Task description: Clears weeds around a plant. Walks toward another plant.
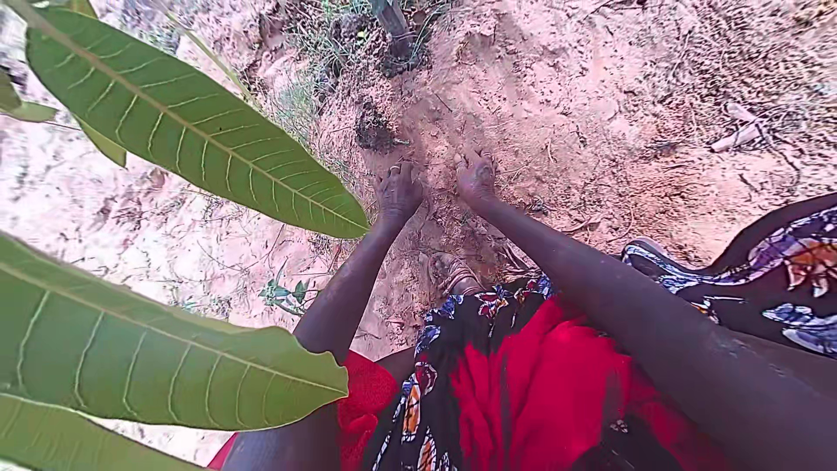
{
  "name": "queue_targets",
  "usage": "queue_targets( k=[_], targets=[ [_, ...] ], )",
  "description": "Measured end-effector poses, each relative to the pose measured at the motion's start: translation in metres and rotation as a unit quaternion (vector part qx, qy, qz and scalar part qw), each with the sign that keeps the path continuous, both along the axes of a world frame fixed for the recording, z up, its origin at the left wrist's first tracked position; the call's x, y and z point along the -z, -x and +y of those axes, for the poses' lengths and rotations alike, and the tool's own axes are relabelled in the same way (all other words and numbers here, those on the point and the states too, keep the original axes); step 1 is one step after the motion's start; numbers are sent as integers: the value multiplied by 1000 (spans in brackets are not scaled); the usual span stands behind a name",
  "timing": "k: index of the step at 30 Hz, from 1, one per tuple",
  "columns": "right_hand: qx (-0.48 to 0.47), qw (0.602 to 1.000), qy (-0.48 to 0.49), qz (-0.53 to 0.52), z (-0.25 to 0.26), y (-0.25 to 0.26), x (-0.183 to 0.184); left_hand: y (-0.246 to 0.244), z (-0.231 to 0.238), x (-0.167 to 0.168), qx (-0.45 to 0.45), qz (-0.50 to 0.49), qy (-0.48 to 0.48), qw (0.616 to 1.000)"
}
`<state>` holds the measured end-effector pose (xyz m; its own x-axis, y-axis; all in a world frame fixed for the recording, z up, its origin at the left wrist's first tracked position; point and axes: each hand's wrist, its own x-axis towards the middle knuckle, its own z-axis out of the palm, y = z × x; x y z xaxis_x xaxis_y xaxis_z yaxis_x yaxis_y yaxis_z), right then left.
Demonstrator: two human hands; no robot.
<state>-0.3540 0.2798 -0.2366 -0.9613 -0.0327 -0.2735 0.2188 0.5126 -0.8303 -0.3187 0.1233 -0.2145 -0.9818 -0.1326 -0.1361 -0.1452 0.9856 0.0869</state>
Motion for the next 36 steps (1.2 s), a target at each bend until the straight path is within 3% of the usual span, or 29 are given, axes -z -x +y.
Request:
queue_targets(
  k=[2,5,8,12,18,22,28,31,36],
  targets=[
    [-44,999,-25,-14,-2,11,-3,8,-6,-2,-53,-89,50,993],
    [-114,991,-65,-12,-10,11,-6,3,-19,3,-61,-117,120,984],
    [-142,989,19,-46,-24,2,-8,2,-32,4,-42,-109,127,985],
    [-58,944,253,-204,-53,-5,7,2,-35,-4,-47,-84,74,993],
    [59,847,400,-344,-85,7,-1,-1,-18,-22,27,-38,101,994],
    [117,794,439,-404,-87,24,1,-21,-5,-3,103,-12,103,989],
    [1,925,222,-309,-72,0,15,-50,8,23,237,16,138,962],
    [-27,946,178,-269,-49,-15,27,-60,25,23,274,-34,129,953],
    [-5,958,162,-236,-10,-24,22,-58,43,27,351,73,85,930]
  ],
)
